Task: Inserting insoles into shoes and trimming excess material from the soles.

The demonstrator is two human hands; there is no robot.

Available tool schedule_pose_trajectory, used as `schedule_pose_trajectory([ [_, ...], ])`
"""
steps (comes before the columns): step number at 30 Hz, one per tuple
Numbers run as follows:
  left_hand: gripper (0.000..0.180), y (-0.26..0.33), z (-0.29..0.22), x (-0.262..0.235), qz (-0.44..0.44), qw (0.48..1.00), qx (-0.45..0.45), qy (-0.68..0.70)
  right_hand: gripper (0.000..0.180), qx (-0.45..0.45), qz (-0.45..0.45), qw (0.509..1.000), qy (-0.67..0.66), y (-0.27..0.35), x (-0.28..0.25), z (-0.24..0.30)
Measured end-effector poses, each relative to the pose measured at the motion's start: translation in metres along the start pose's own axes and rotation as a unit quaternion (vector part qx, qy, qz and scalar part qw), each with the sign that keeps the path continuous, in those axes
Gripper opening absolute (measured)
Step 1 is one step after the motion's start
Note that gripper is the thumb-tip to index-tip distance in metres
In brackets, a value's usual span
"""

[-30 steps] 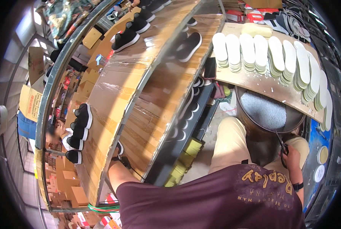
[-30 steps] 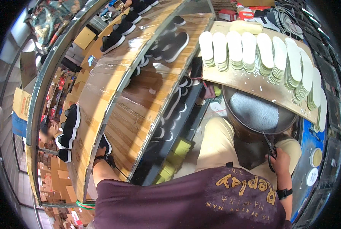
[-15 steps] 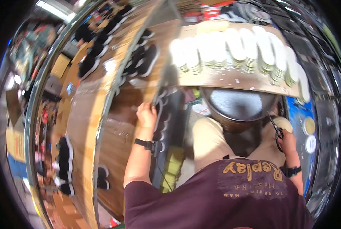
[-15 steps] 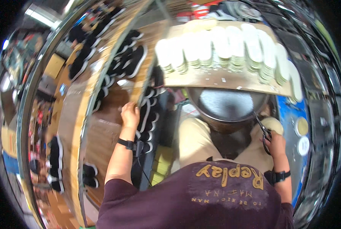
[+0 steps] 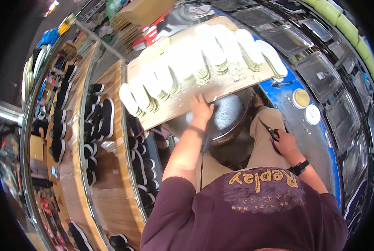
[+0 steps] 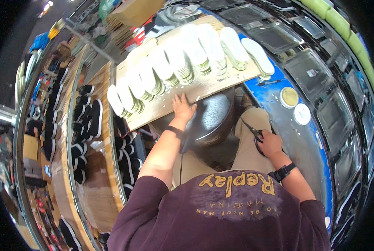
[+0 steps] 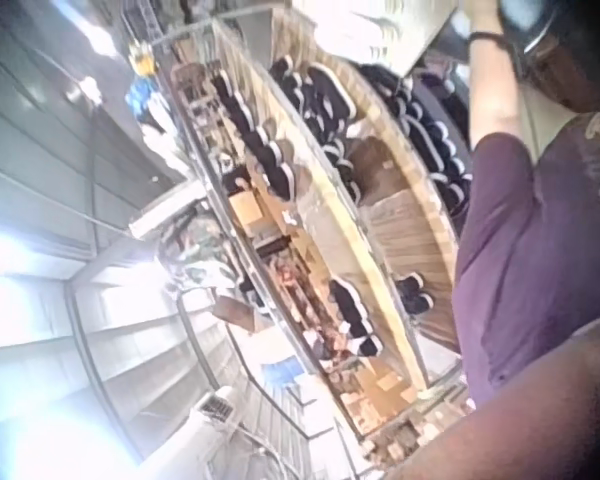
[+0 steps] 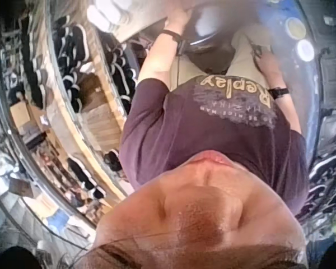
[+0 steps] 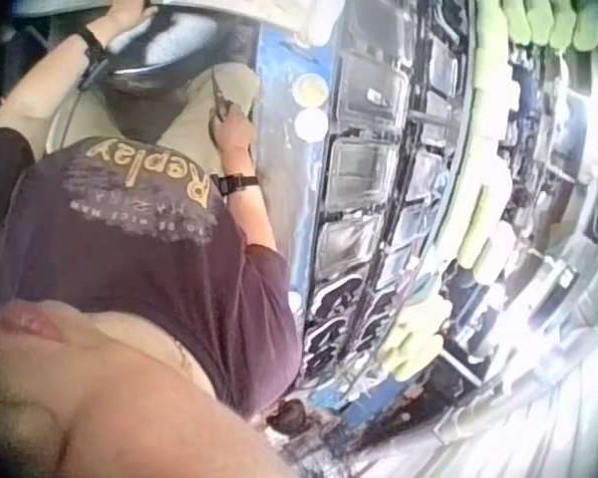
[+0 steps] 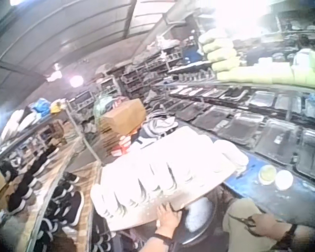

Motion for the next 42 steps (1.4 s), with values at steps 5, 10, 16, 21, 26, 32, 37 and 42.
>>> schedule_pose_trajectory([
  [5, 0.043, 0.018, -0.038, 0.008, -0.012, 0.972, 0.17, 0.164, 0.026, -0.012, 0.002, 1.0, -0.016, -0.001, -0.002, 0.005],
  [10, 0.013, 0.066, -0.063, 0.008, 0.055, 0.95, 0.217, 0.218, 0.025, 0.01, 0.028, 0.999, -0.024, -0.005, -0.004, 0.0],
  [16, 0.051, 0.132, 0.022, 0.035, 0.167, 0.977, 0.107, -0.08, 0.027, 0.026, 0.053, 0.996, -0.064, -0.005, 0.005, -0.011],
  [21, 0.05, 0.133, 0.021, 0.03, 0.146, 0.979, 0.118, -0.083, 0.03, 0.07, 0.069, 0.987, -0.123, -0.005, 0.002, -0.029],
  [26, 0.054, 0.134, 0.021, 0.034, 0.18, 0.974, 0.104, -0.088, 0.026, 0.127, -0.029, 0.984, -0.122, 0.001, -0.052, -0.105],
  [32, 0.056, 0.136, 0.027, 0.028, 0.168, 0.978, 0.091, -0.083, 0.015, 0.237, -0.195, 0.943, 0.131, 0.082, -0.154, -0.287],
  [37, 0.059, 0.135, 0.022, 0.035, 0.165, 0.974, 0.118, -0.102, 0.026, 0.518, -0.227, 0.806, 0.176, 0.241, -0.223, -0.424],
  [42, 0.063, 0.134, 0.022, 0.038, 0.16, 0.973, 0.122, -0.114, 0.031, 0.667, -0.193, 0.684, 0.226, 0.39, -0.263, -0.501],
])
Point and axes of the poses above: each hand's wrist, its own y-axis away from the middle knuckle, its own x-axis out of the palm, z = x × y, the point moved 7 cm from there along -y, towards the middle knuckle, and after that the axes turned 6 degrees about -z, right-handed, at the moved point
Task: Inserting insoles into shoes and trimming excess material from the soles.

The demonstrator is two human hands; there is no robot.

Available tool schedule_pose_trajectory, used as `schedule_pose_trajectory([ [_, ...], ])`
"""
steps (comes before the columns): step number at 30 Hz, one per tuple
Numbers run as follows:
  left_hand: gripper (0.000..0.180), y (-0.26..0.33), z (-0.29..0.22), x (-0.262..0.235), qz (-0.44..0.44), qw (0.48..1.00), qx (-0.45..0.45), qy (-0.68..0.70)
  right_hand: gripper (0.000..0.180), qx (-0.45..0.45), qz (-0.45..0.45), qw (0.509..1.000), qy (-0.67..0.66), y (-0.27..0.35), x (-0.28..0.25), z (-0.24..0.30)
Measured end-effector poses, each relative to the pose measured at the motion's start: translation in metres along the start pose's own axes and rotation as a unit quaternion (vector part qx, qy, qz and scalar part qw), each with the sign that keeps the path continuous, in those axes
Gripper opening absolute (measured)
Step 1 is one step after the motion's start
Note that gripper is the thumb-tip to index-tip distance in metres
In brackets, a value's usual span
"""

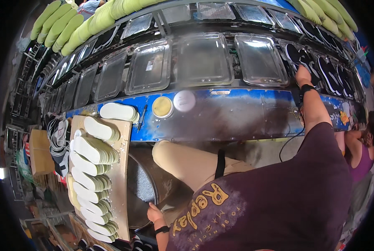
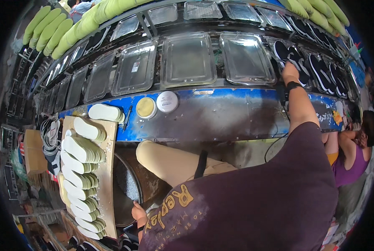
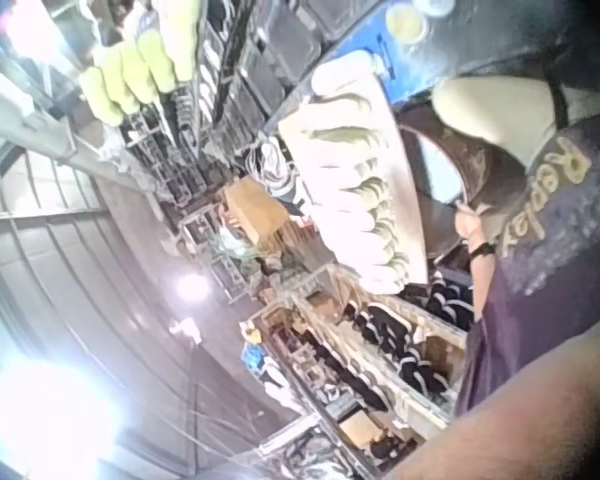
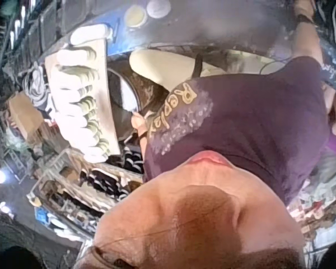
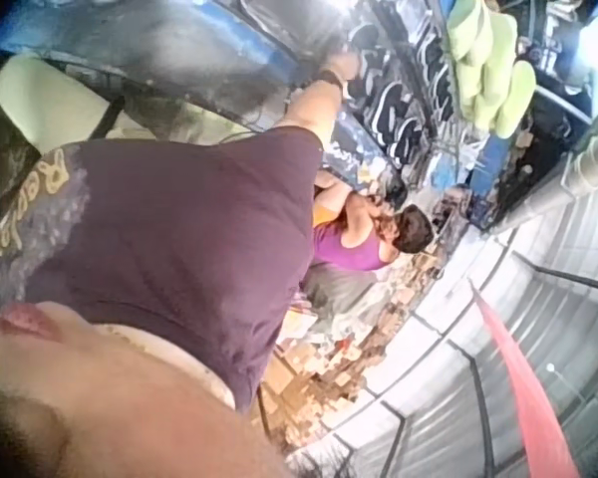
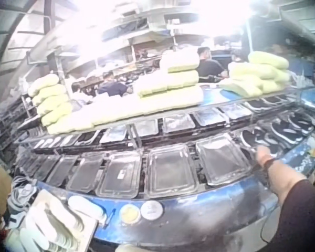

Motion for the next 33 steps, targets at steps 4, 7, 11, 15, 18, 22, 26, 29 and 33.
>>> schedule_pose_trajectory([
  [4, 0.066, -0.004, 0.003, 0.006, 0.041, 0.999, -0.027, -0.01, 0.034, 0.021, 0.003, 1.0, 0.012, -0.028, 0.004, -0.082],
  [7, 0.065, -0.003, 0.007, 0.005, 0.058, 0.997, -0.037, -0.023, 0.042, 0.074, 0.061, 0.993, -0.071, -0.021, 0.012, -0.098],
  [11, 0.065, -0.005, 0.013, 0.015, 0.06, 0.996, -0.061, -0.021, 0.038, 0.036, 0.063, 0.997, 0.037, -0.044, 0.022, -0.095],
  [15, 0.065, 0.001, 0.024, 0.01, 0.064, 0.992, -0.107, -0.014, 0.044, -0.047, 0.056, 0.997, 0.036, -0.053, 0.008, -0.025],
  [18, 0.065, -0.008, 0.006, 0.017, 0.089, 0.99, -0.106, 0.008, 0.045, -0.108, -0.06, 0.992, -0.011, -0.075, -0.008, 0.002],
  [22, 0.056, 0.002, 0.009, 0.003, 0.042, 0.994, -0.097, 0.008, 0.038, -0.208, -0.067, 0.962, -0.163, 0.022, -0.071, 0.155],
  [26, 0.048, 0.01, 0.001, -0.004, 0.0, 0.996, -0.075, 0.045, 0.032, -0.413, -0.06, 0.844, -0.338, 0.172, -0.129, 0.269],
  [29, 0.034, 0.022, -0.008, -0.023, -0.064, 0.99, -0.037, 0.124, 0.027, -0.567, -0.041, 0.724, -0.391, 0.273, -0.152, 0.342],
  [33, 0.012, 0.04, -0.02, -0.068, -0.192, 0.942, -0.023, 0.273, 0.028, -0.644, 0.094, 0.465, -0.6, 0.411, -0.169, 0.416],
])
Point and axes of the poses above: each hand's wrist, its own y-axis away from the middle knuckle, its own x-axis out of the palm, z = x × y, the point moved 7 cm from there along -y, towards the middle knuckle, and after that the axes turned 6 degrees about -z, right-handed, at the moved point
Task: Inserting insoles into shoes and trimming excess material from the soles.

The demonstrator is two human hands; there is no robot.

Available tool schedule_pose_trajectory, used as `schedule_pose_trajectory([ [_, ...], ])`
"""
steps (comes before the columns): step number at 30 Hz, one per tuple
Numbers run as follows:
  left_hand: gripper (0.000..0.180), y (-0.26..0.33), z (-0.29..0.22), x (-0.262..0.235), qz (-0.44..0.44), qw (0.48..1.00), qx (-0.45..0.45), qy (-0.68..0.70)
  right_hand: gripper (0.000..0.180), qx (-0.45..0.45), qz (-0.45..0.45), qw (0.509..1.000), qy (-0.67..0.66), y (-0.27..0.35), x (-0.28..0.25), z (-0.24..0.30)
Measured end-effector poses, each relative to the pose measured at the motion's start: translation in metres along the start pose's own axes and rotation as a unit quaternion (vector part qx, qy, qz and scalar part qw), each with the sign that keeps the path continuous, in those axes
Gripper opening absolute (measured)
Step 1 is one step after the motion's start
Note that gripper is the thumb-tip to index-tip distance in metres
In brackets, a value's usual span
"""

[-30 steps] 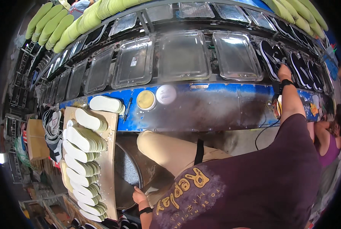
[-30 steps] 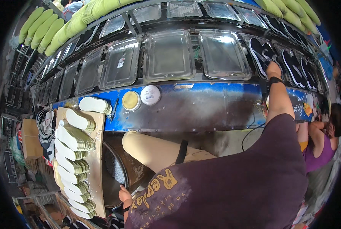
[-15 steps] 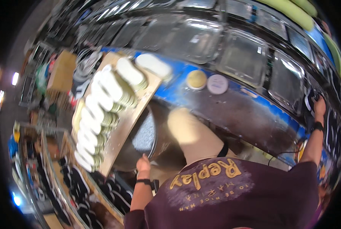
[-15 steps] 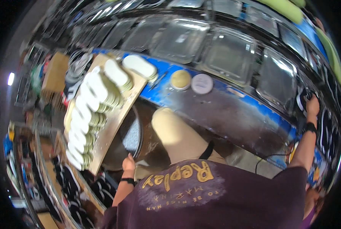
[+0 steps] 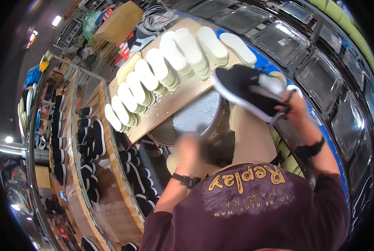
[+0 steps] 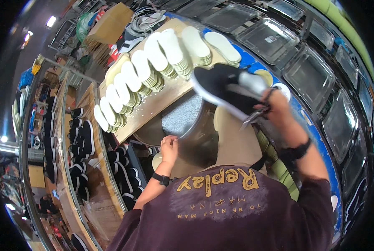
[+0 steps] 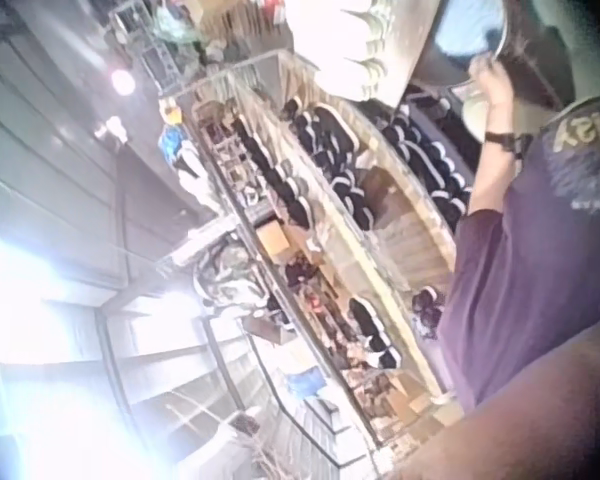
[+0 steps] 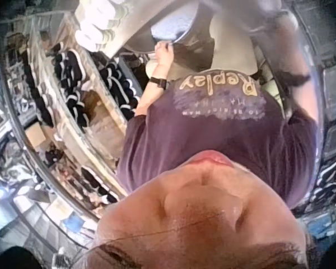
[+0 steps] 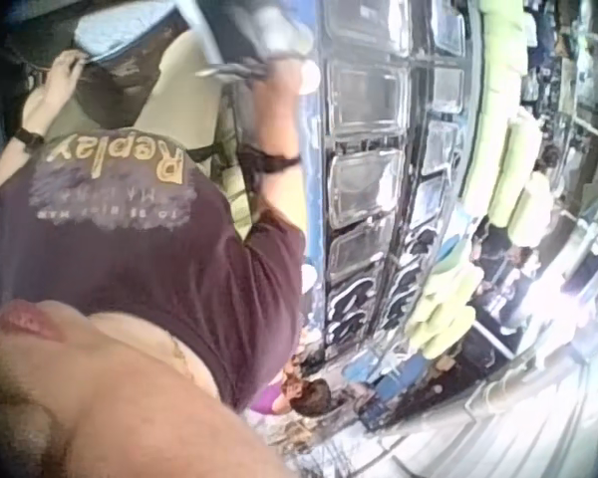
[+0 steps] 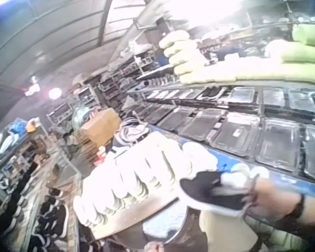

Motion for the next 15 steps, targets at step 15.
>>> schedule_pose_trajectory([
  [15, 0.026, -0.023, 0.02, -0.053, 0.002, 0.998, -0.065, -0.007, 0.022, -0.072, 0.378, 0.919, -0.085, 0.038, 0.264, 0.143],
])
Point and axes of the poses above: each hand's wrist, its own y-axis away from the middle knuckle, its own x-axis out of the palm, z = x × y, the point moved 7 cm from there along -y, towards the middle knuckle, and after that the axes turned 6 degrees about -z, right-handed, at the moved point
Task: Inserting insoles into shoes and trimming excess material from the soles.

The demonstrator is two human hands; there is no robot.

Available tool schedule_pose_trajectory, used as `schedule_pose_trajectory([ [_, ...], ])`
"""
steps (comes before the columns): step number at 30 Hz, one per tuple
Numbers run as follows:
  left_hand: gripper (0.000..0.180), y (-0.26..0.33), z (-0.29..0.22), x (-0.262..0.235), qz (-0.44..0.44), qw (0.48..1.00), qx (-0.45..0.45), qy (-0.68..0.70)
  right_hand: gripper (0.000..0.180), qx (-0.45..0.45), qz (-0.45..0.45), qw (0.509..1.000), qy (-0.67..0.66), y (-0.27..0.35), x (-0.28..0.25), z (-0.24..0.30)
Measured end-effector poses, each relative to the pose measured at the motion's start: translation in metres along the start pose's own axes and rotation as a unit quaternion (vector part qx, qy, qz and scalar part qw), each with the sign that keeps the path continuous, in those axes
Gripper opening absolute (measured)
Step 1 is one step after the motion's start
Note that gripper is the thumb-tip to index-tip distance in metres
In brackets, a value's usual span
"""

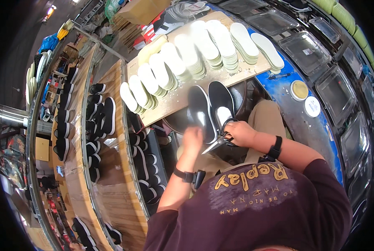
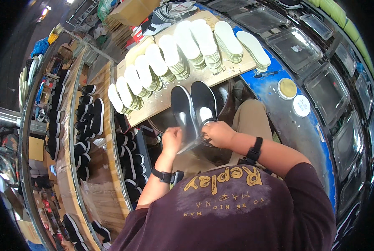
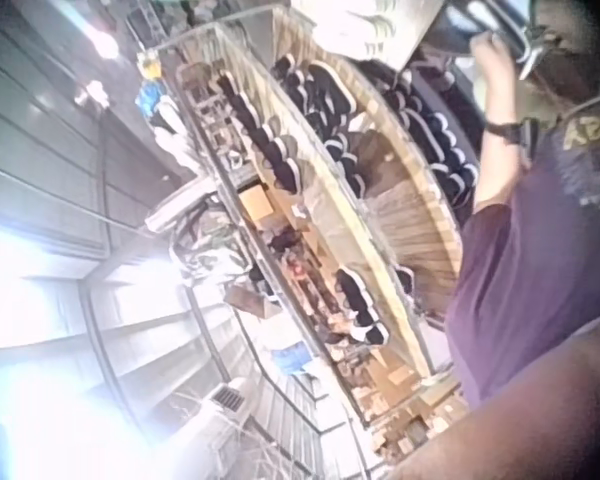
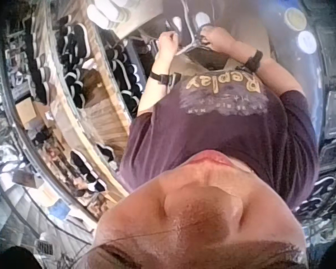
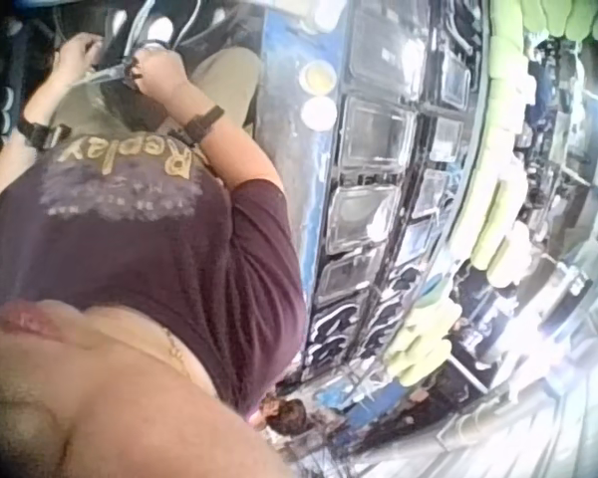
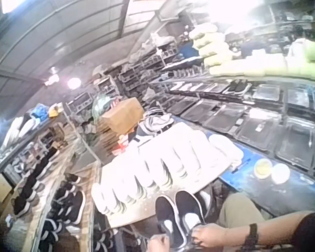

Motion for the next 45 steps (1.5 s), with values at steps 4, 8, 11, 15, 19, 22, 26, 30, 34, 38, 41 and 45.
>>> schedule_pose_trajectory([
  [4, 0.037, -0.044, -0.037, 0.028, 0.162, 0.985, -0.046, -0.019, 0.022, 0.043, -0.005, 0.999, -0.03, 0.01, -0.036, 0.003],
  [8, 0.038, -0.059, -0.026, 0.072, 0.143, 0.984, -0.03, -0.1, 0.033, 0.131, -0.054, 0.988, -0.056, 0.015, -0.058, -0.007],
  [11, 0.032, -0.056, -0.011, 0.073, 0.104, 0.989, -0.022, -0.099, 0.035, 0.158, -0.191, 0.964, -0.097, 0.028, -0.079, -0.02],
  [15, 0.021, -0.019, -0.01, 0.023, -0.072, 0.982, 0.028, 0.174, 0.04, 0.273, -0.19, 0.938, -0.098, 0.041, -0.091, -0.031],
  [19, 0.029, 0.016, 0.029, 0.019, 0.023, 0.835, -0.305, 0.458, 0.043, 0.246, -0.11, 0.961, -0.063, 0.013, -0.084, -0.007],
  [22, 0.029, 0.028, 0.024, 0.004, 0.06, 0.849, -0.304, 0.429, 0.046, 0.176, -0.087, 0.978, -0.075, -0.013, -0.074, 0.012],
  [26, 0.029, 0.037, 0.011, -0.015, 0.105, 0.89, -0.285, 0.34, 0.052, 0.183, -0.04, 0.982, -0.013, -0.035, -0.068, 0.019],
  [30, 0.03, 0.047, 0.028, -0.017, 0.1, 0.889, -0.265, 0.359, 0.052, 0.209, -0.027, 0.977, -0.008, -0.032, -0.066, 0.005],
  [34, 0.031, 0.05, -0.018, -0.019, 0.152, 0.693, -0.389, 0.588, 0.052, 0.252, -0.014, 0.967, 0.018, -0.019, -0.061, -0.017],
  [38, 0.031, 0.048, -0.047, -0.027, 0.152, 0.62, -0.436, 0.635, 0.053, 0.253, -0.018, 0.965, 0.065, -0.016, -0.059, -0.022],
  [41, 0.032, 0.041, -0.063, -0.032, 0.143, 0.597, -0.45, 0.648, 0.053, 0.25, -0.035, 0.965, 0.069, -0.013, -0.064, -0.027],
  [45, 0.033, 0.037, -0.078, -0.039, 0.131, 0.585, -0.457, 0.657, 0.053, 0.253, -0.055, 0.965, 0.031, -0.011, -0.071, -0.015],
])
Point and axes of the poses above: each hand's wrist, its own y-axis away from the middle knuckle, its own x-axis out of the palm, z = x × y, the point moved 7 cm from there along -y, towards the middle knuckle, and after that the axes turned 6 degrees about -z, right-handed, at the moved point
